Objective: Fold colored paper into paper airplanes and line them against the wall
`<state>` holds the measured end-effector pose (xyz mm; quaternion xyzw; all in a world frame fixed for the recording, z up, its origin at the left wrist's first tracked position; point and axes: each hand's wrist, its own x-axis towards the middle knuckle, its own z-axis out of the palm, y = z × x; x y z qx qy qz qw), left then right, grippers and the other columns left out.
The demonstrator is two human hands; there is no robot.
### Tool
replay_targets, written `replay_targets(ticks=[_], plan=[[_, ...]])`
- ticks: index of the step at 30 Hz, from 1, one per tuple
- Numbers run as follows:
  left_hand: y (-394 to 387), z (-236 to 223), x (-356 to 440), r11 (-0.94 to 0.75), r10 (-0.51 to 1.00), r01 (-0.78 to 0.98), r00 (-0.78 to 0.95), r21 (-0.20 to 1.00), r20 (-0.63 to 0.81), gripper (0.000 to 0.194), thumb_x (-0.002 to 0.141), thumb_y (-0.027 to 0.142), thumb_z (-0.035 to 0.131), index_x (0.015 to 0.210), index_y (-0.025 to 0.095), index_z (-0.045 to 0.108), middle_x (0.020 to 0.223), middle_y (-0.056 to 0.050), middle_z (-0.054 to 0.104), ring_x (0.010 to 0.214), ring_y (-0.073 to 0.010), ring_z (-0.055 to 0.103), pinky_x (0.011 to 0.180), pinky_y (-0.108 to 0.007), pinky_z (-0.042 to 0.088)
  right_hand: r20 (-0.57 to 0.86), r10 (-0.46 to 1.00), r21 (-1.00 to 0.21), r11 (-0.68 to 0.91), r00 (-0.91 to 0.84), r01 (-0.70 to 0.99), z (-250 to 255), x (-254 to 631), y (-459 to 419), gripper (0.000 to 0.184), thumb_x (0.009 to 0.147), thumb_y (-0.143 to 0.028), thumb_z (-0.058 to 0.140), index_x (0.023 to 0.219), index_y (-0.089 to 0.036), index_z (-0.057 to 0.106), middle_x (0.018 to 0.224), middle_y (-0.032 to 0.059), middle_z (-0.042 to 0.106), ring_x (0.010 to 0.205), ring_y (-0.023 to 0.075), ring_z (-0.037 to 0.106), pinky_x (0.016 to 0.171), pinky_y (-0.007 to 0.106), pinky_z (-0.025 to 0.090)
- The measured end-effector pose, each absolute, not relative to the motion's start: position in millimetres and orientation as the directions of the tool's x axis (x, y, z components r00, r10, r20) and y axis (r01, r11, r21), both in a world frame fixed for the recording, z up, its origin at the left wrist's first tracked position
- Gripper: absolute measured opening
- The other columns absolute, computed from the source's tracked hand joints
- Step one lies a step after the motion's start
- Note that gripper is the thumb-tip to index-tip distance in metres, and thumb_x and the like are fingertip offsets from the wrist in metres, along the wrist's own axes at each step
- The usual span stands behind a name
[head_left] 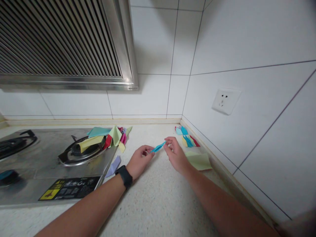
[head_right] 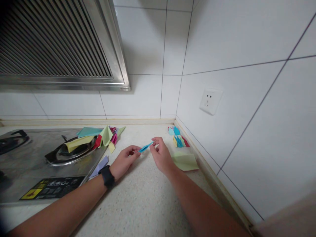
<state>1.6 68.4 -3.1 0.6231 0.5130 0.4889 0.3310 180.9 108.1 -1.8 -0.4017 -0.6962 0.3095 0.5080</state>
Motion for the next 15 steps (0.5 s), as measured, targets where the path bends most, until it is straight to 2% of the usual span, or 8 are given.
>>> replay_targets(ticks=[6, 11, 15], plan=[[69.2, -3.2, -1.7, -0.183, 0.983, 0.215, 0.031, 0.959, 0.181, 0.029, 0.079, 0.036, 0.058, 0.1, 0.017, 0.063, 0.072, 0.002, 0.053, 0.055, -0.0097, 0.044, 0.046, -0.02, 0.036, 0.451, 0.873, -0.835, 0.486, -0.184, 0.26, -0.9, 182.8, 109.7, 0.027, 0.084, -0.038, 0.051, 0.105, -0.021, 0.053, 0.089, 0.0, 0.055, 0.049, 0.0068, 0.044, 0.04, 0.02, 0.032], [70.2, -4.6, -3.3, -0.197, 0.98, 0.176, 0.057, 0.964, 0.19, 0.028, 0.078, 0.037, 0.058, 0.097, 0.017, 0.062, 0.071, 0.002, 0.05, 0.054, -0.0086, 0.043, 0.046, -0.018, 0.037, 0.479, 0.857, -0.792, 0.516, -0.192, 0.326, -0.4, 186.1, 109.1, 0.026, 0.083, -0.036, 0.054, 0.102, -0.02, 0.058, 0.08, 0.0, 0.056, 0.053, 0.0087, 0.048, 0.044, 0.02, 0.037], [70.4, -3.6, -4.6, -0.177, 0.984, 0.141, 0.06, 0.974, 0.17, 0.03, 0.078, 0.039, 0.058, 0.097, 0.017, 0.061, 0.071, 0.003, 0.047, 0.055, -0.0088, 0.043, 0.045, -0.017, 0.037, 0.445, 0.861, -0.786, 0.507, -0.245, 0.355, 0.0, 187.0, 108.7, 0.02, 0.084, -0.036, 0.054, 0.093, -0.02, 0.061, 0.07, -0.0011, 0.053, 0.054, 0.0103, 0.05, 0.046, 0.021, 0.04]])
